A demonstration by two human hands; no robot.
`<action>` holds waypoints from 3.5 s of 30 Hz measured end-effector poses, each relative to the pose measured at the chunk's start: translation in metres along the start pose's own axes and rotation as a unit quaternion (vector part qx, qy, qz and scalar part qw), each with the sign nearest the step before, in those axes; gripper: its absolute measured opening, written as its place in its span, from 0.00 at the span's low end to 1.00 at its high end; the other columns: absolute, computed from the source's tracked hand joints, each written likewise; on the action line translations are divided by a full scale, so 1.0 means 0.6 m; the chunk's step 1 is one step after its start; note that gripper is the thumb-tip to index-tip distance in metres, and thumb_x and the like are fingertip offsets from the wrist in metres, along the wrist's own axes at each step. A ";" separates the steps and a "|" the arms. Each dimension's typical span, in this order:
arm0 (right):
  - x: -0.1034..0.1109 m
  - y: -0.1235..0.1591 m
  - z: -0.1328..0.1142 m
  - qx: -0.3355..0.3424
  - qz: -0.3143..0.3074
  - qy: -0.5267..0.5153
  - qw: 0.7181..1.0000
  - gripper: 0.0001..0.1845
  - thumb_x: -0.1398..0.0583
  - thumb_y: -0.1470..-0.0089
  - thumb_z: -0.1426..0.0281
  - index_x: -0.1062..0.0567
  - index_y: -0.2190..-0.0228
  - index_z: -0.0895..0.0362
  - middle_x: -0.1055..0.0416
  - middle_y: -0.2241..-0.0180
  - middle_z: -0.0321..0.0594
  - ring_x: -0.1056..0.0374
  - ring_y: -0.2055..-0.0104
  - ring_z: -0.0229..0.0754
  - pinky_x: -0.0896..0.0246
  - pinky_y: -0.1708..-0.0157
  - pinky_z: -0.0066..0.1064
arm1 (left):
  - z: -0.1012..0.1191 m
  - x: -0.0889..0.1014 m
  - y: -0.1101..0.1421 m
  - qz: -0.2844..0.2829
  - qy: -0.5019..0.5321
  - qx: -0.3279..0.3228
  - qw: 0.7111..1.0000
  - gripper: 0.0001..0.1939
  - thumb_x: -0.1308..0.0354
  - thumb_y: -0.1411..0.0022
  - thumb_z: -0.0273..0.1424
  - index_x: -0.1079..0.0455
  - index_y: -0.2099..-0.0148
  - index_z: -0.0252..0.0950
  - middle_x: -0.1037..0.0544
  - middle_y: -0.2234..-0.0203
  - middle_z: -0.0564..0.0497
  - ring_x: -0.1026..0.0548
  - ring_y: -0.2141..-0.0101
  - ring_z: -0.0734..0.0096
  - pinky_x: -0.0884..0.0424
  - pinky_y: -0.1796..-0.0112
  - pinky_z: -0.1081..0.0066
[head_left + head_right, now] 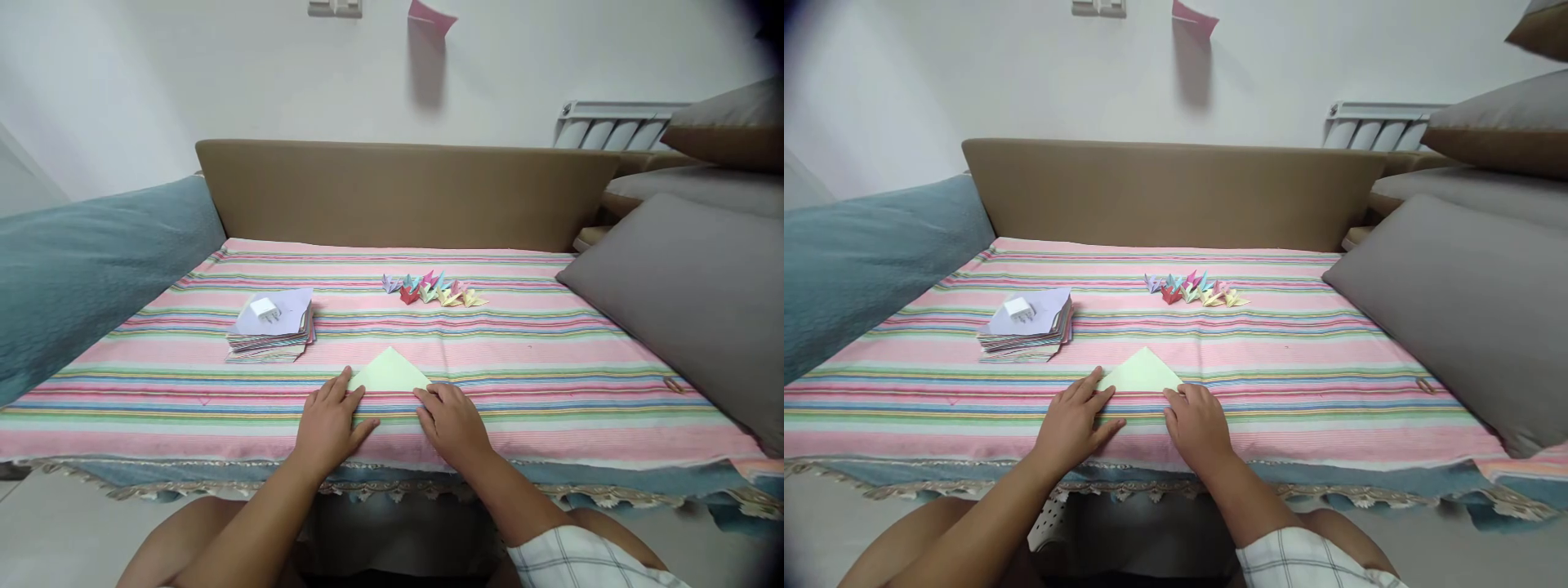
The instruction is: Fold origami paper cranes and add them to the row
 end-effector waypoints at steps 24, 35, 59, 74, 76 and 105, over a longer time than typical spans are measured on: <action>0.000 -0.004 0.008 0.002 0.012 -0.045 0.999 0.13 0.46 0.44 0.68 0.26 0.58 0.55 0.30 0.61 0.44 0.37 0.57 0.45 0.42 0.57 0.35 | -0.063 -0.004 -0.007 0.068 0.014 0.043 0.997 0.17 0.51 0.40 0.41 0.22 0.66 0.40 0.27 0.51 0.45 0.28 0.55 0.54 0.32 0.54 0.57; 0.011 -0.016 0.031 -0.061 0.019 -0.084 0.994 0.12 0.46 0.43 0.64 0.27 0.73 0.55 0.32 0.70 0.40 0.38 0.63 0.42 0.42 0.64 0.31 | -0.064 -0.006 -0.019 0.095 0.032 0.081 0.992 0.14 0.47 0.42 0.40 0.25 0.72 0.40 0.28 0.50 0.48 0.30 0.54 0.54 0.35 0.54 0.55; -0.008 -0.024 0.049 -0.071 0.079 -0.190 0.976 0.06 0.44 0.50 0.70 0.30 0.68 0.55 0.32 0.62 0.43 0.35 0.58 0.46 0.37 0.60 0.37 | -0.054 -0.018 -0.029 0.054 0.156 0.107 0.980 0.09 0.42 0.46 0.34 0.26 0.61 0.44 0.31 0.46 0.51 0.31 0.51 0.57 0.40 0.49 0.52; 0.012 -0.021 0.032 -0.014 0.008 -0.305 0.952 0.17 0.50 0.52 0.75 0.30 0.60 0.55 0.31 0.59 0.42 0.36 0.56 0.44 0.40 0.57 0.34 | -0.048 -0.017 -0.027 0.076 0.154 0.075 0.982 0.05 0.44 0.46 0.28 0.28 0.70 0.42 0.27 0.50 0.52 0.31 0.52 0.60 0.40 0.50 0.55; 0.018 -0.021 0.029 -0.015 -0.008 -0.332 0.943 0.16 0.50 0.47 0.70 0.30 0.58 0.55 0.30 0.58 0.42 0.36 0.55 0.44 0.40 0.57 0.33 | -0.048 -0.018 -0.027 0.075 0.154 0.073 0.983 0.05 0.44 0.45 0.28 0.28 0.70 0.41 0.27 0.50 0.52 0.31 0.52 0.60 0.40 0.49 0.55; -0.003 -0.021 0.051 -0.159 -0.037 -0.335 0.928 0.21 0.47 0.48 0.62 0.31 0.52 0.53 0.37 0.77 0.31 0.41 0.78 0.36 0.46 0.76 0.28 | 0.019 -0.010 -0.006 0.159 0.112 -0.171 0.966 0.07 0.44 0.41 0.31 0.26 0.65 0.47 0.24 0.54 0.53 0.29 0.54 0.62 0.60 0.43 0.45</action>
Point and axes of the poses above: each hand's wrist, its own y-axis away from the middle knuckle, its own x-axis out of the back of the hand, z = x × y, the point moved 3 cm from there along -y, towards the middle knuckle
